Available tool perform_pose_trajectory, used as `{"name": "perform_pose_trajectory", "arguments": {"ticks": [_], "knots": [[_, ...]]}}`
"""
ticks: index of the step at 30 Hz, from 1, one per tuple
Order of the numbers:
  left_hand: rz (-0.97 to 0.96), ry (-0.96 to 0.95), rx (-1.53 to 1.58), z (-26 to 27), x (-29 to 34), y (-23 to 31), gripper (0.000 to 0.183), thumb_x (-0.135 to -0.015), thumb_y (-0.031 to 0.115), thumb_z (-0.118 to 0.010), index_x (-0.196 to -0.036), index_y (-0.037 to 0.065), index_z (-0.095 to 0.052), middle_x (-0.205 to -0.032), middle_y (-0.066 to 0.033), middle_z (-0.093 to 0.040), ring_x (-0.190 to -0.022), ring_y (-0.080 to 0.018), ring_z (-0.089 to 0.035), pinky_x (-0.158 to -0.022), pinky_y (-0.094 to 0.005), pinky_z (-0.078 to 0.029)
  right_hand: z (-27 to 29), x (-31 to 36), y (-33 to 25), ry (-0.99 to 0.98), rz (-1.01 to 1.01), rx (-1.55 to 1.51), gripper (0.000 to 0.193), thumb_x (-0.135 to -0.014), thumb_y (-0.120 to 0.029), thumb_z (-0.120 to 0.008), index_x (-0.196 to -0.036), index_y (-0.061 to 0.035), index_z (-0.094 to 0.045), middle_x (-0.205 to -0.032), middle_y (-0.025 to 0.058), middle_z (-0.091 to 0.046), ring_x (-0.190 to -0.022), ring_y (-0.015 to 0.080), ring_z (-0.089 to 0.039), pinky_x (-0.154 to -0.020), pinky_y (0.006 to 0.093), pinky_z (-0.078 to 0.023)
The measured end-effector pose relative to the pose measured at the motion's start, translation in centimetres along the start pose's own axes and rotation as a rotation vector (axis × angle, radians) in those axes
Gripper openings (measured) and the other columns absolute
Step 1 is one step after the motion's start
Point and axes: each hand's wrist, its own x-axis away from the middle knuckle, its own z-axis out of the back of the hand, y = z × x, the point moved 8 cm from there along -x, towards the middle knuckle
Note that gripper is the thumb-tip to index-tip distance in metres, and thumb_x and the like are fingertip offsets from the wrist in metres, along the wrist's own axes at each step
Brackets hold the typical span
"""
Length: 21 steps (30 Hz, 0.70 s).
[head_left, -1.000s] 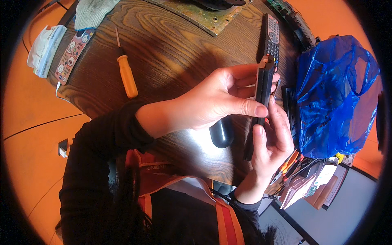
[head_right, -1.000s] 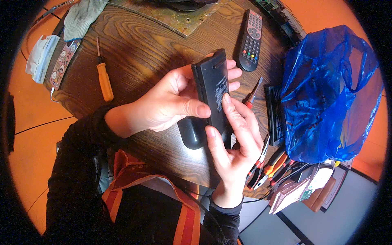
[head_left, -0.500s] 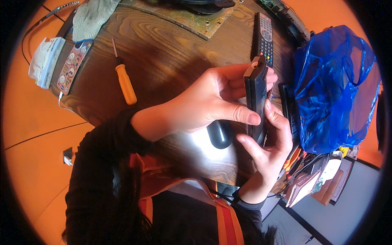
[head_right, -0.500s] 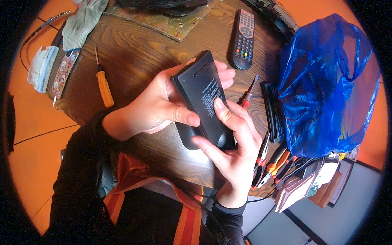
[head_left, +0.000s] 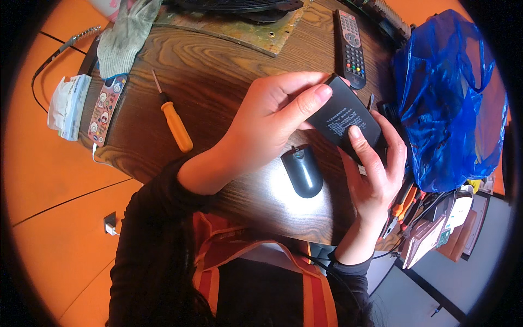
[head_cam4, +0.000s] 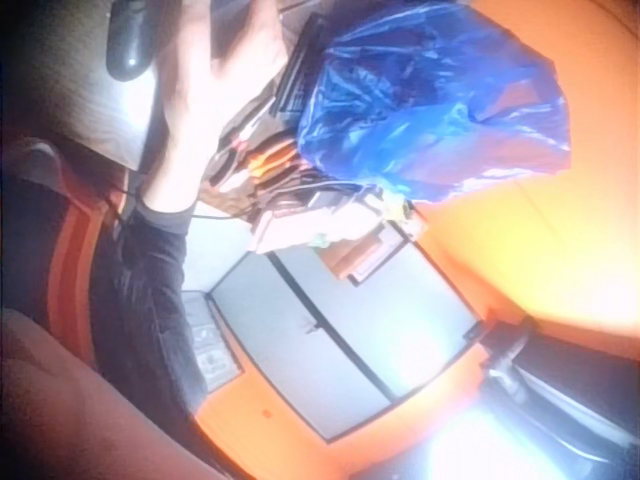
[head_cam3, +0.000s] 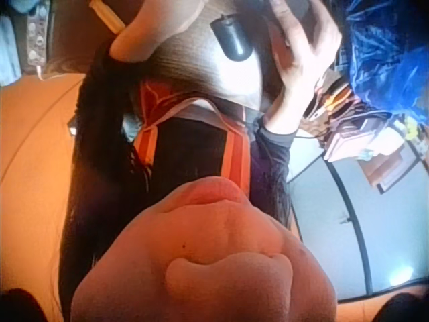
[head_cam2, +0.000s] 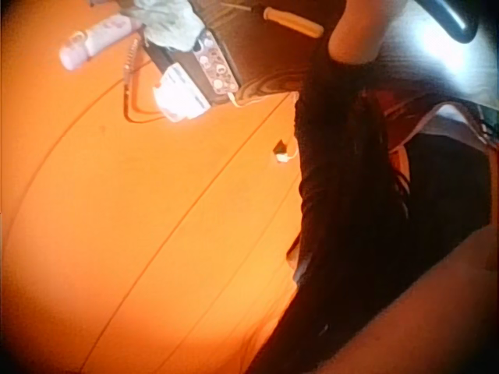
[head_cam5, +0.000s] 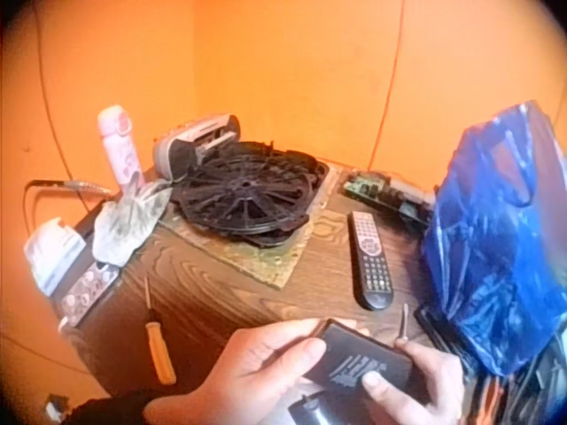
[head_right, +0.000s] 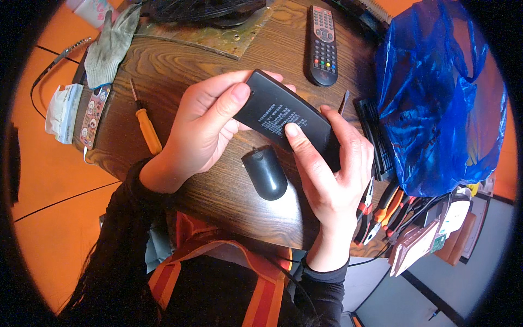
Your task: The person disassembles a black remote control by removing the battery cover and prying open the case with a screwdriver. They separate the halves, inspect the internal components, and then reassemble the remote, closing the case and replacing the battery cover.
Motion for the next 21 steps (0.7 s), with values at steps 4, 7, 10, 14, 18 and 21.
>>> {"name": "perform_pose_trajectory", "arguments": {"ticks": [4,7,10,14,18,21], "knots": [[-0.027,0.007,-0.045,0.0,0.2,0.0,0.033,-0.095,0.014,-0.036,-0.118,-0.007,-0.044,-0.112,-0.0215,-0.054,-0.106,-0.0278,-0.054,-0.090,-0.0406,-0.046,0.1,-0.1,0.0,0.027,-0.001,0.018,0.030,-0.062,-0.009,-0.073,-0.091,-0.0177,-0.069,-0.101,0.0131,-0.059,-0.084,0.0262,-0.057,-0.070,0.0328,-0.044],[-0.066,0.012,-0.067,0.1,0.4,0.0,0.032,-0.095,0.014,-0.035,-0.118,-0.007,-0.044,-0.113,-0.0228,-0.053,-0.107,-0.0290,-0.054,-0.091,-0.0413,-0.045,0.3,-0.1,-0.3,0.048,0.037,0.023,0.034,-0.061,-0.010,-0.073,-0.094,-0.0184,-0.069,-0.102,0.0124,-0.059,-0.085,0.0258,-0.056,-0.072,0.0335,-0.044],[-0.132,-0.022,-0.137,-0.2,0.4,0.3,0.031,-0.095,0.013,-0.035,-0.118,-0.007,-0.044,-0.114,-0.0236,-0.052,-0.108,-0.0293,-0.053,-0.092,-0.0413,-0.044,0.0,-0.1,0.0,0.003,0.003,0.038,0.044,-0.057,-0.009,-0.073,-0.100,-0.0197,-0.067,-0.104,0.0118,-0.058,-0.087,0.0252,-0.056,-0.076,0.0342,-0.043],[-0.177,0.035,-0.042,-0.7,0.5,0.1,0.024,-0.092,0.012,-0.046,-0.110,-0.001,-0.055,-0.101,-0.0077,-0.060,-0.092,-0.0115,-0.057,-0.082,-0.0236,-0.045,0.1,0.0,0.3,0.018,-0.021,0.018,0.049,-0.060,-0.008,-0.069,-0.106,-0.0220,-0.064,-0.105,0.0106,-0.058,-0.089,0.0238,-0.056,-0.080,0.0358,-0.041],[-0.075,-0.044,0.160,-1.1,0.3,-0.4,0.025,-0.091,0.016,-0.048,-0.107,-0.001,-0.056,-0.100,-0.0092,-0.060,-0.092,-0.0129,-0.057,-0.081,-0.0242,-0.045,0.7,0.1,0.3,0.040,0.031,0.067,0.048,-0.063,-0.007,-0.066,-0.109,-0.0203,-0.062,-0.103,0.0075,-0.058,-0.094,0.0205,-0.056,-0.088,0.0410,-0.037],[0.172,-0.102,0.351,-0.8,0.3,-1.7,0.027,-0.090,0.024,-0.052,-0.100,-0.001,-0.058,-0.098,-0.0091,-0.060,-0.088,-0.0125,-0.058,-0.077,-0.0233,-0.046,0.6,-0.1,0.9,-0.009,0.008,0.062,0.044,-0.066,-0.009,-0.064,-0.109,-0.0145,-0.060,-0.103,0.0027,-0.059,-0.098,0.0194,-0.055,-0.098,0.0431,-0.028]]}}
